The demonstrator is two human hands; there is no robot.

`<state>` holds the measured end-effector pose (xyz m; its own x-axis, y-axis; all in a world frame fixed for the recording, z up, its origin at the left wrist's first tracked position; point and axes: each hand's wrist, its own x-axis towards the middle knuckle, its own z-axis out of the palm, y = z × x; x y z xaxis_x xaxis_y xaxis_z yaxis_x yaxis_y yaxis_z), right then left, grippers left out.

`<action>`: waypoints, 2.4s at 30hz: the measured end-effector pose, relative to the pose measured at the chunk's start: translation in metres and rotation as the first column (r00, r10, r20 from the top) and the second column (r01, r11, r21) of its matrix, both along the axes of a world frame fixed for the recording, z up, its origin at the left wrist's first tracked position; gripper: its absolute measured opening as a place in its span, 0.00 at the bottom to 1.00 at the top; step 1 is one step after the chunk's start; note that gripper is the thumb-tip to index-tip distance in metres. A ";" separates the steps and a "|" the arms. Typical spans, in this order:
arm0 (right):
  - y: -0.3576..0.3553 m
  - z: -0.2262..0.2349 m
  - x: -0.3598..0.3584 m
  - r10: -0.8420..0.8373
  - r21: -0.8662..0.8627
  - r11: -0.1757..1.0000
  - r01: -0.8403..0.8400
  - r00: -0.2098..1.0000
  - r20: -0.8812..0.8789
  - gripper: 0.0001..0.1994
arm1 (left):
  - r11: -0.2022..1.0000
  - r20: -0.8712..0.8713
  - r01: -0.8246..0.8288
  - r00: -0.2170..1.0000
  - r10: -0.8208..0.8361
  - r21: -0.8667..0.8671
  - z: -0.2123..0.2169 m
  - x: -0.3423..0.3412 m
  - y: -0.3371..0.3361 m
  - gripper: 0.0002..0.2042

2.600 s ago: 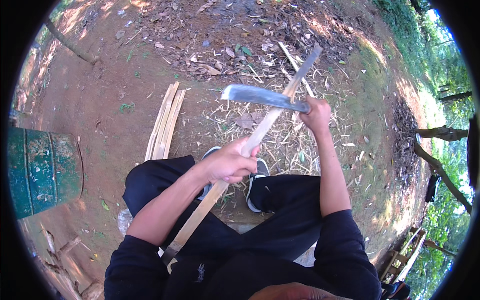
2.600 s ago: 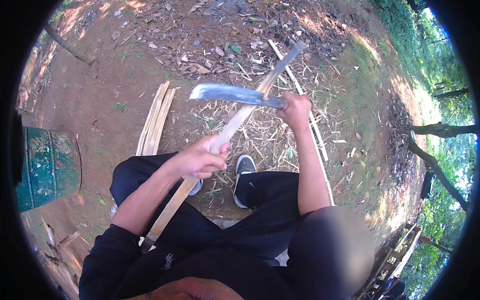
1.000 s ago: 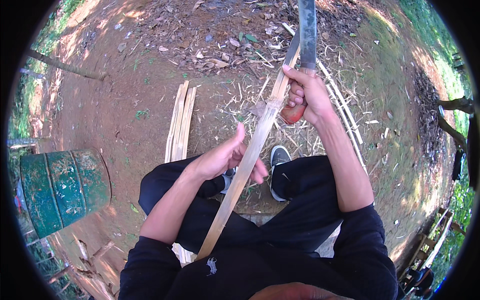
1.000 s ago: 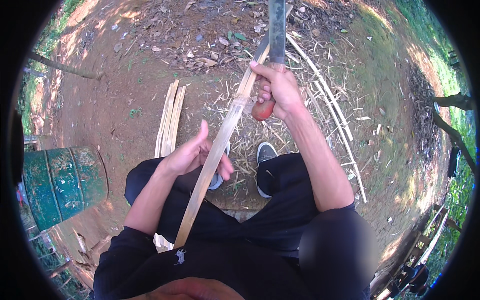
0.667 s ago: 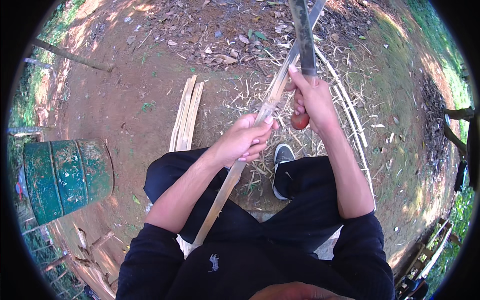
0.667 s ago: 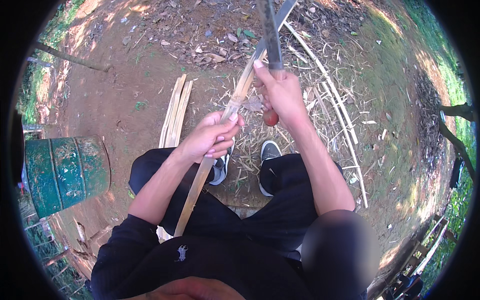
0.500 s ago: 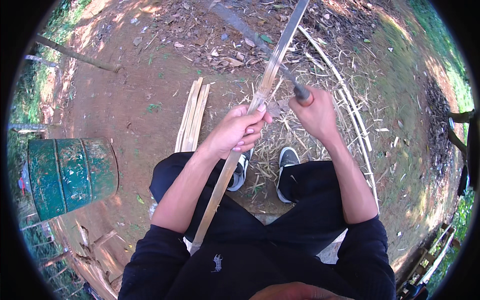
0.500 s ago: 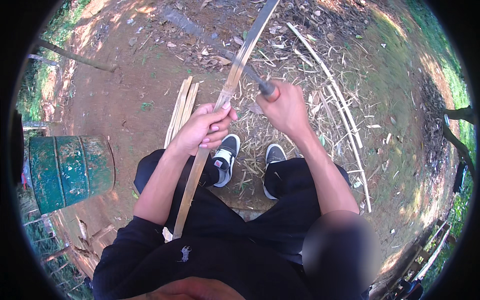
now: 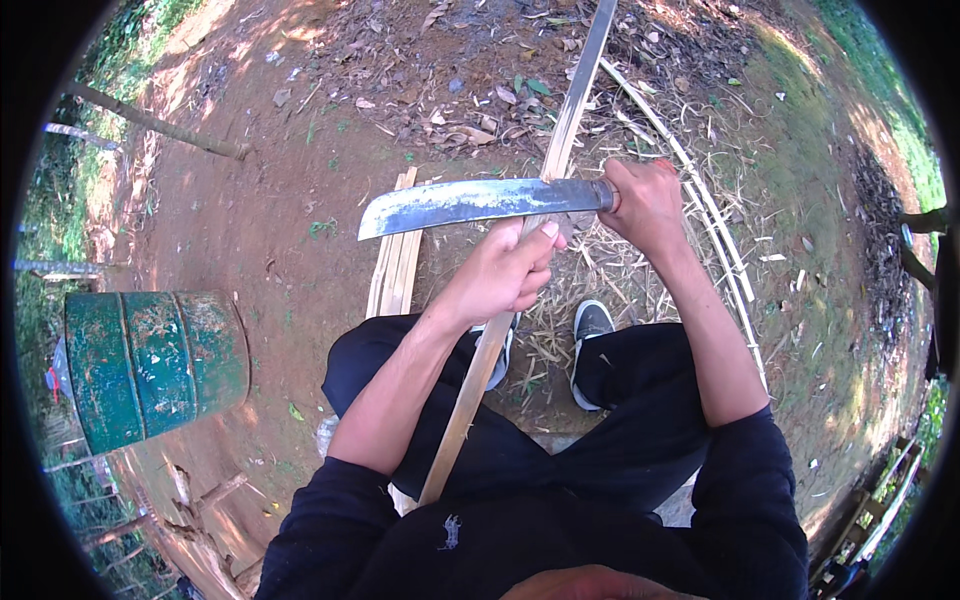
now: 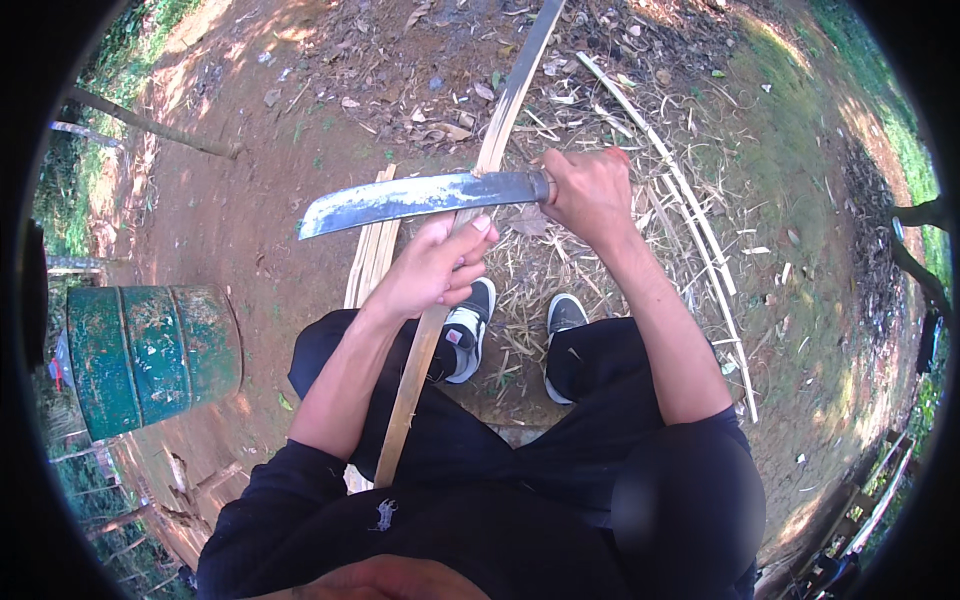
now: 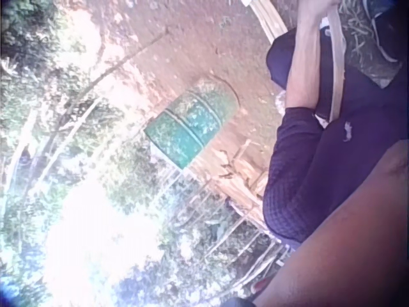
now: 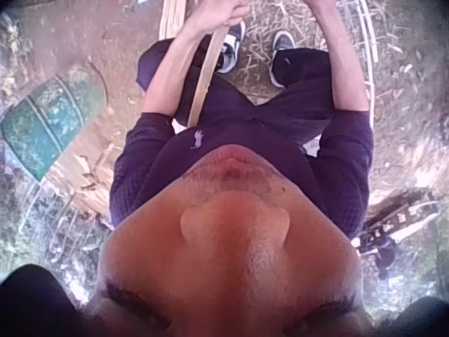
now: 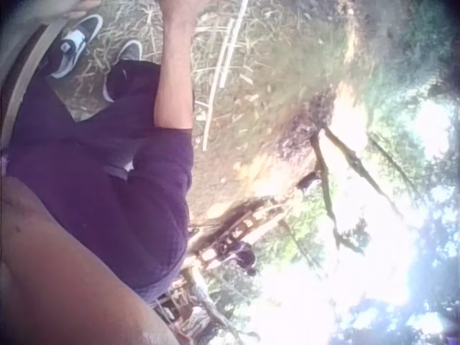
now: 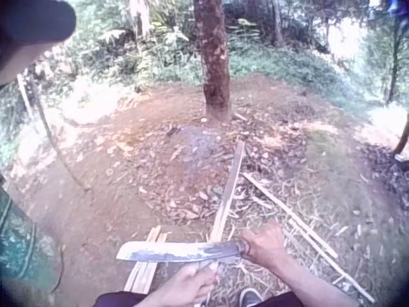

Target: The person shapes a length of bamboo using a machete to shave off thin strips.

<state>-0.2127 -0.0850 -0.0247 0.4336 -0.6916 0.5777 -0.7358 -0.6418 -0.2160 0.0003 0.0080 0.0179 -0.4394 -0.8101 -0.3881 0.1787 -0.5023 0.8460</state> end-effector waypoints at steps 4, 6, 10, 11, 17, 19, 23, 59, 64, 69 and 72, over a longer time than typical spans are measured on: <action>-0.008 -0.005 -0.001 0.000 -0.062 0.998 -0.001 1.000 -0.015 0.12 | 1.000 0.040 -0.021 0.999 0.020 0.003 0.004 -0.002 -0.001 0.15; -0.011 -0.007 -0.003 -0.002 -0.085 0.996 0.000 1.000 -0.024 0.12 | 1.000 0.055 -0.019 0.998 0.019 -0.002 0.004 -0.001 -0.001 0.15; -0.018 -0.017 0.001 -0.008 -0.146 0.989 0.008 1.000 0.001 0.10 | 1.000 0.085 -0.020 0.996 0.021 -0.018 0.004 0.000 -0.006 0.14; -0.021 -0.019 0.002 -0.003 -0.168 0.986 0.005 1.000 0.017 0.10 | 0.999 0.104 -0.024 0.994 0.026 -0.021 0.005 0.000 -0.006 0.14; -0.068 -0.001 -0.100 -0.797 0.419 0.435 0.797 0.557 -0.234 0.16 | 0.996 0.079 0.051 0.995 -0.057 0.077 0.007 0.012 0.020 0.12; -0.062 -0.004 -0.123 -0.863 0.450 0.356 0.819 0.473 -0.177 0.17 | 0.998 0.124 0.052 0.991 -0.058 0.048 0.013 0.009 0.013 0.11; -0.041 0.009 -0.110 -0.841 0.495 0.451 0.743 0.539 -0.044 0.19 | 0.999 0.263 0.032 0.964 -0.034 0.013 -0.001 0.008 0.001 0.12; -0.053 -0.032 -0.047 -0.312 0.194 0.930 0.313 0.949 -0.038 0.04 | 0.992 -0.041 -0.122 0.992 0.123 0.035 0.005 0.015 0.003 0.14; -0.095 -0.054 -0.129 -0.884 0.452 0.368 0.813 0.457 -0.102 0.11 | 0.991 -0.131 0.122 0.985 -0.113 0.062 0.000 0.003 0.009 0.15; -0.064 -0.044 -0.096 -0.818 0.870 0.493 -0.011 0.335 0.468 0.11 | 0.983 -0.226 0.063 0.974 -0.023 0.170 0.001 0.016 0.008 0.17; -0.058 -0.023 -0.080 -0.757 0.754 0.530 -0.387 0.186 0.627 0.17 | 0.966 -0.273 0.055 0.962 0.016 0.251 0.001 0.011 0.006 0.17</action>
<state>-0.2925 -0.1431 -0.0479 -0.1728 -0.9159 -0.3623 0.3066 0.2996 -0.9035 0.0114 0.0143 0.0193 -0.5709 -0.6905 -0.4442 0.3708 -0.6996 0.6108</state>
